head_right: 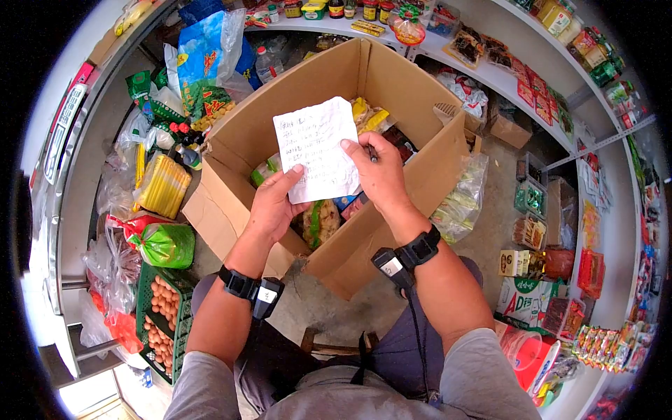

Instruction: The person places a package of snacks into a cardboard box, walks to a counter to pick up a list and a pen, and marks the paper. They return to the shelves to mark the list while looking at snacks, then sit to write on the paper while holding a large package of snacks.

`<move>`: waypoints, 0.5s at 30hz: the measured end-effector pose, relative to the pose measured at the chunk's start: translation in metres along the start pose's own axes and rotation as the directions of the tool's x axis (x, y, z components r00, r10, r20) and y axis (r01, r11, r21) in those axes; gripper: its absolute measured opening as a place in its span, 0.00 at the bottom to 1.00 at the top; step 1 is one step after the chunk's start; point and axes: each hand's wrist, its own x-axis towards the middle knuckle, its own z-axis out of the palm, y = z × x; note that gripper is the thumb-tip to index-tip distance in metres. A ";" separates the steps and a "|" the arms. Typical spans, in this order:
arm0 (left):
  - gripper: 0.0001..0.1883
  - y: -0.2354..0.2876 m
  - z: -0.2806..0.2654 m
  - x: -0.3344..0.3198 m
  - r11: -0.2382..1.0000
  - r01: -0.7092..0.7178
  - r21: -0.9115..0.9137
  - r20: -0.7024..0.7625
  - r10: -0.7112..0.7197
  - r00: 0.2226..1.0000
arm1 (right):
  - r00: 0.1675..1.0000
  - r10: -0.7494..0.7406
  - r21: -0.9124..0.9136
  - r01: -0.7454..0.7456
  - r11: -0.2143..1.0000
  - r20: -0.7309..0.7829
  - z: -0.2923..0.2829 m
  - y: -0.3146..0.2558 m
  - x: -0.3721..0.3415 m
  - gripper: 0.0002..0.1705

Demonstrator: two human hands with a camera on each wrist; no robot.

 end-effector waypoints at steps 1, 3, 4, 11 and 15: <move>0.17 0.000 0.000 0.000 1.000 0.001 0.000 -0.002 -0.001 1.000 | 1.000 -0.003 -0.001 0.003 1.000 -0.001 0.000 0.000 0.000 0.12; 0.17 0.000 0.001 0.000 1.000 0.003 -0.001 -0.005 -0.003 1.000 | 1.000 -0.002 -0.003 0.002 1.000 -0.001 0.000 0.000 0.000 0.12; 0.17 0.000 0.001 0.000 1.000 0.005 -0.004 -0.005 -0.005 1.000 | 1.000 0.002 -0.004 -0.002 1.000 0.001 0.000 -0.001 0.000 0.12; 0.16 0.001 0.001 -0.001 1.000 0.015 -0.005 -0.005 -0.015 1.000 | 1.000 -0.005 0.013 0.005 1.000 -0.001 0.001 -0.003 -0.001 0.12; 0.16 0.001 0.001 0.000 1.000 0.014 -0.003 -0.007 -0.014 1.000 | 1.000 -0.004 -0.018 0.004 1.000 -0.002 -0.001 0.000 0.000 0.12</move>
